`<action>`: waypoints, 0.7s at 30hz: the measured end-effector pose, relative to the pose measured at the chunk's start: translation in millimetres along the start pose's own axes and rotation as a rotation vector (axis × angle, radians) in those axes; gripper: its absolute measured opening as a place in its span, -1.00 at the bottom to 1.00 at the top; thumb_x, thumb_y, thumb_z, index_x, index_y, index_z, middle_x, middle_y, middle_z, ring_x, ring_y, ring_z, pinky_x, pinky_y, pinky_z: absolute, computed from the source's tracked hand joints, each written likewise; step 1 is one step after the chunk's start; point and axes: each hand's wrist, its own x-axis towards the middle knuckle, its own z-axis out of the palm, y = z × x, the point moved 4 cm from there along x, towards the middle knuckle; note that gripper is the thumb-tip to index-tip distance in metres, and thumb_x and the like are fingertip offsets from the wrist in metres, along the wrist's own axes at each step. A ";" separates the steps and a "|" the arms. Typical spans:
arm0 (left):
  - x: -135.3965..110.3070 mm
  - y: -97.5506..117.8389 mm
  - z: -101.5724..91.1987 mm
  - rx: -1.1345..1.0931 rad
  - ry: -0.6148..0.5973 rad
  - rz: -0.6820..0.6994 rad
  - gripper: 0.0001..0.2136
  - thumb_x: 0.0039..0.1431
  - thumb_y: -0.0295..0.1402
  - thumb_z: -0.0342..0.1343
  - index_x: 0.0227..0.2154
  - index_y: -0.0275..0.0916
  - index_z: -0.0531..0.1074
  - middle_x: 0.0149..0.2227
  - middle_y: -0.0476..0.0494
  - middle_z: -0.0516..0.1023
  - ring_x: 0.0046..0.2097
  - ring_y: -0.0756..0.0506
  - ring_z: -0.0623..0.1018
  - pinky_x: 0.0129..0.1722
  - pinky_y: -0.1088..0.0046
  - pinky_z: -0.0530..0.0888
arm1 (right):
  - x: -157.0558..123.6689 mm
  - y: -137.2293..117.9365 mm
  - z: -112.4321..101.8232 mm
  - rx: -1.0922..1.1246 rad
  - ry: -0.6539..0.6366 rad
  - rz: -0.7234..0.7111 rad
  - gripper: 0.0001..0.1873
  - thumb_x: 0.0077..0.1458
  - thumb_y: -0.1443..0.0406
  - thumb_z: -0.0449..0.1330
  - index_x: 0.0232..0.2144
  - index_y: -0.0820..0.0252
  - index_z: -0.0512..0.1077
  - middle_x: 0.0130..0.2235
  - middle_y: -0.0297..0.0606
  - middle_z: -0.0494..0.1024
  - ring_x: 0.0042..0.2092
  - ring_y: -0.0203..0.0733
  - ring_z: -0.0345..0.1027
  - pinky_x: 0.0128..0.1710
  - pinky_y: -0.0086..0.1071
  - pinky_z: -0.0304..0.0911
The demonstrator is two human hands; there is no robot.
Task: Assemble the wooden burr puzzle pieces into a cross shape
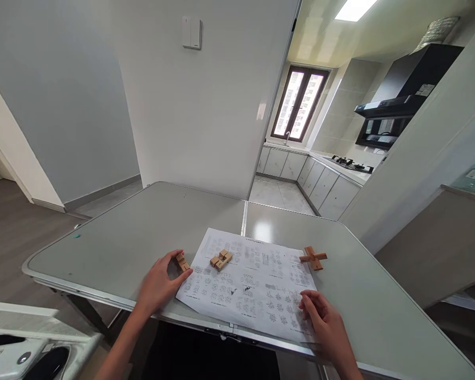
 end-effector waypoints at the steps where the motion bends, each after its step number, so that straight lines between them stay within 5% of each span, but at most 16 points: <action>1: -0.1 -0.2 0.0 0.001 0.004 0.002 -0.36 0.13 0.13 0.18 0.18 -0.10 0.37 0.17 -0.18 0.57 0.18 -0.32 0.54 0.14 0.11 0.49 | -0.1 -0.9 0.1 0.001 0.003 0.001 -0.46 0.11 -0.19 0.21 -0.23 0.14 0.51 -0.44 -0.28 0.57 -0.40 -0.13 0.43 -0.38 -0.36 0.36; 21: -2.2 4.0 -1.9 -0.010 0.001 0.009 -0.39 0.13 0.11 0.18 0.15 -0.13 0.39 0.14 -0.20 0.59 0.16 -0.33 0.56 0.11 0.10 0.50 | -0.5 0.7 -0.4 0.000 -0.007 0.021 -0.48 0.11 -0.17 0.22 -0.22 0.14 0.51 -0.43 -0.29 0.57 -0.41 -0.13 0.44 -0.38 -0.36 0.35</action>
